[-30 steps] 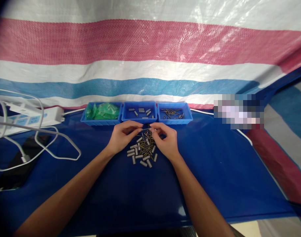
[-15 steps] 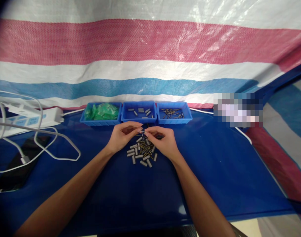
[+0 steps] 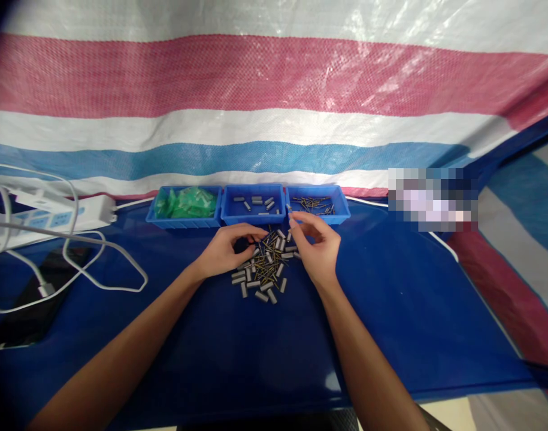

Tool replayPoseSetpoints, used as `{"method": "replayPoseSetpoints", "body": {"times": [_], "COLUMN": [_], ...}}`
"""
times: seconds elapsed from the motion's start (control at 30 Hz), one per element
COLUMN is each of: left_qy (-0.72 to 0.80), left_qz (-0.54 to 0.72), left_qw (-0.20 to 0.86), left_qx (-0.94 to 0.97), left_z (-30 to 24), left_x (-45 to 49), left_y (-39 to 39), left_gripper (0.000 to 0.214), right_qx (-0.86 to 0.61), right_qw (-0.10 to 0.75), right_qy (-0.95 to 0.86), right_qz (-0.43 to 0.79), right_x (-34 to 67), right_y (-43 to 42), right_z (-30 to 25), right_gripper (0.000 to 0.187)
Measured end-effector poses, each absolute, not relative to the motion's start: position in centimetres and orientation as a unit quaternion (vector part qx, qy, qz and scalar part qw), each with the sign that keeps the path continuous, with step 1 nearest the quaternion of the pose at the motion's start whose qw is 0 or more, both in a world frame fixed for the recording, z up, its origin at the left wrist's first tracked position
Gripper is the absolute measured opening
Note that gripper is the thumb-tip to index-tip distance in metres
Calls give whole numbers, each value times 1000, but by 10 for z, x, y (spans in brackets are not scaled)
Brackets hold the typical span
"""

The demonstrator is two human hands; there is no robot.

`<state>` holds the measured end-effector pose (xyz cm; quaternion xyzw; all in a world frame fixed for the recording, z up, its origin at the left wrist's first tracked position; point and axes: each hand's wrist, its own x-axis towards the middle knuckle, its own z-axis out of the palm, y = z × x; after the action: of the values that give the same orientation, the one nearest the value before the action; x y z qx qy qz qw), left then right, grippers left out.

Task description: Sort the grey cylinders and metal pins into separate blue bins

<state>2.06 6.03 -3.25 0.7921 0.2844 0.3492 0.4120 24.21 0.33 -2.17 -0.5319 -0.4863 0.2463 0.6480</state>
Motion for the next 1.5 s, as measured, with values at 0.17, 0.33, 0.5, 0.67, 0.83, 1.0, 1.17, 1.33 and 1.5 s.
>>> {"method": "replayPoseSetpoints", "body": {"times": [0.17, 0.33, 0.5, 0.67, 0.83, 1.0, 1.17, 1.33, 1.5], "left_qy": [258, 253, 270, 348, 418, 414, 387, 377, 371], "left_qz": [287, 292, 344, 398, 459, 489, 479, 471, 461], "left_qw": [394, 400, 474, 485, 423, 501, 558, 560, 559], "left_qx": [834, 831, 764, 697, 660, 582, 556, 568, 580], "left_z": [-26, -32, -42, -47, -44, -40, -39, -40, -41], "left_x": [13, 11, 12, 16, 24, 33, 37, 36, 35], "left_y": [65, 68, 68, 64, 57, 53, 52, 52, 53], "left_gripper": [41, 34, 26, 22, 21, 26, 30, 33, 37], "right_qx": [-536, -528, -530, -517, -530, -512, -487, -496, -494], "right_qw": [654, 651, 645, 619, 558, 509, 497, 497, 511], "right_qy": [-478, -486, -486, -514, -576, -644, -665, -641, -596], "right_qz": [238, 248, 260, 292, 275, 252, 273, 310, 374], "right_x": [248, 249, 246, 243, 241, 239, 236, 234, 232], "right_y": [7, 8, 7, 5, -1, -4, -4, -4, -3], "right_z": [-23, -25, -25, -25, -25, -23, -23, -21, -21], "right_gripper": [33, 25, 22, 18, 17, 17, 21, 11, 21]}}
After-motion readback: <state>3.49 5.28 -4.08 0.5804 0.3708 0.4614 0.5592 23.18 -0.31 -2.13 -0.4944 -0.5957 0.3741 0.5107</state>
